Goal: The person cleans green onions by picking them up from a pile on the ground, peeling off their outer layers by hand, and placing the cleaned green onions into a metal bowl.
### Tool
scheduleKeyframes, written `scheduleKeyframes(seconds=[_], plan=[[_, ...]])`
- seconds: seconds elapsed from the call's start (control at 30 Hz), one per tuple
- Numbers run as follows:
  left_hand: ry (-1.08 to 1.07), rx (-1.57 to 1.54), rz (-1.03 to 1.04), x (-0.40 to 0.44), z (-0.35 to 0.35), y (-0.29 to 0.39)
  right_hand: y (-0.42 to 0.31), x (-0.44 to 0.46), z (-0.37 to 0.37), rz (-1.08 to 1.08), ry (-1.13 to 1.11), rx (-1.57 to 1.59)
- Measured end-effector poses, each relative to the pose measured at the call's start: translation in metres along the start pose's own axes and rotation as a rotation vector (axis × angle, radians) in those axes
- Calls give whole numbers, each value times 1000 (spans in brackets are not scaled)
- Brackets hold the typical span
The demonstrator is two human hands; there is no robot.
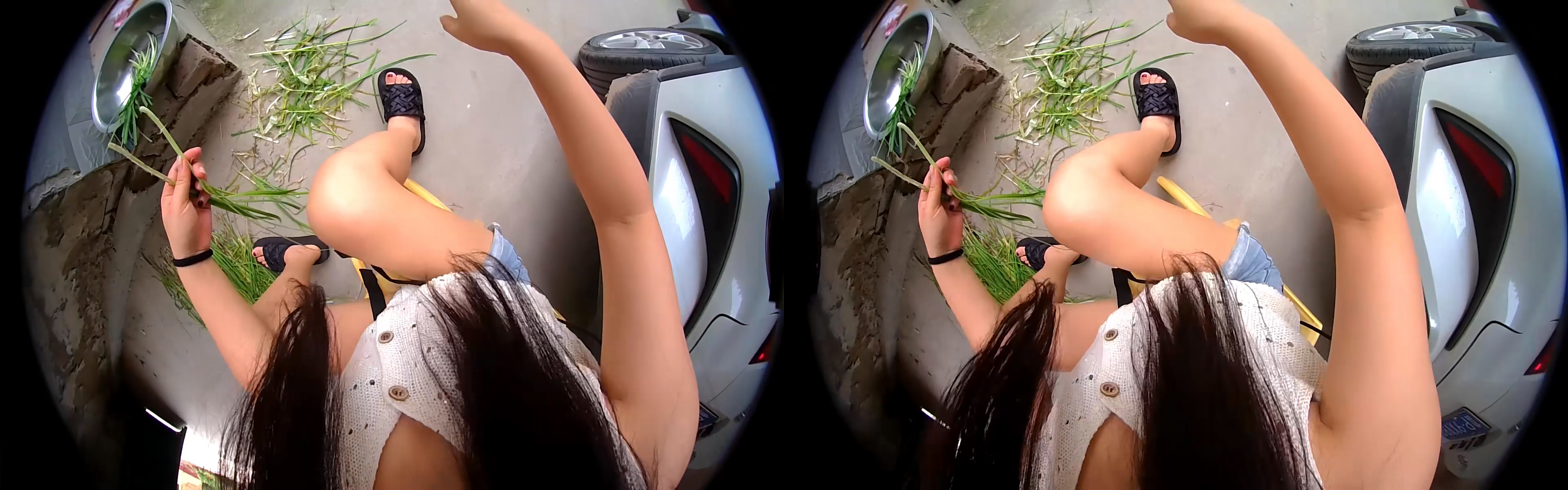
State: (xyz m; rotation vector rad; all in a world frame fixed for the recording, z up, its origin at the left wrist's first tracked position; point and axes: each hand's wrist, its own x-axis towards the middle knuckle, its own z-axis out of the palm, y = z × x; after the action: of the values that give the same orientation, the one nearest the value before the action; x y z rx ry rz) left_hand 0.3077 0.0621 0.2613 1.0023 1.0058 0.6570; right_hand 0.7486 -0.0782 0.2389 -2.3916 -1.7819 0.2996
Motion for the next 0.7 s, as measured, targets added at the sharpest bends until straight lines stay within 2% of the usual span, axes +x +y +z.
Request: scheduleKeyframes(seconds=[0.07, 0.13, 0.17, 0.2, 0.27, 0.3, 0.37, 0.47, 0.57, 0.6, 0.7], plan=[[16, 23, -4, -1, -2, 1, 15, -28, 13, -191, 216, -53], [5, 2, 8, 1, -4, 2, -2, -69, 18, 441, -160, 330], [8, -13, 16, 2, -3, 4, -2, -87, 39, 607, -187, 543], [12, -27, 25, 3, -3, 5, -14, -104, 49, 785, -323, 841], [11, -31, 22, 5, 0, 7, -43, -153, 102, 875, -759, 813], [9, -34, 26, 6, 5, 7, -76, -179, 113, 667, -1075, 859], [-13, -32, 22, 10, 10, 7, -135, -167, 40, 808, -992, 1208], [-47, -22, 7, 9, 12, 5, -125, -163, 43, 798, -1041, 1684], [-63, -14, 10, 7, 12, 5, -104, -142, 10, 781, -922, 1806], [-87, -33, 4, 7, 7, 5, -96, -136, 0, 840, -809, 1843], [-82, -63, 10, 6, 9, 8, -82, -108, -33, 784, -321, 1759]])
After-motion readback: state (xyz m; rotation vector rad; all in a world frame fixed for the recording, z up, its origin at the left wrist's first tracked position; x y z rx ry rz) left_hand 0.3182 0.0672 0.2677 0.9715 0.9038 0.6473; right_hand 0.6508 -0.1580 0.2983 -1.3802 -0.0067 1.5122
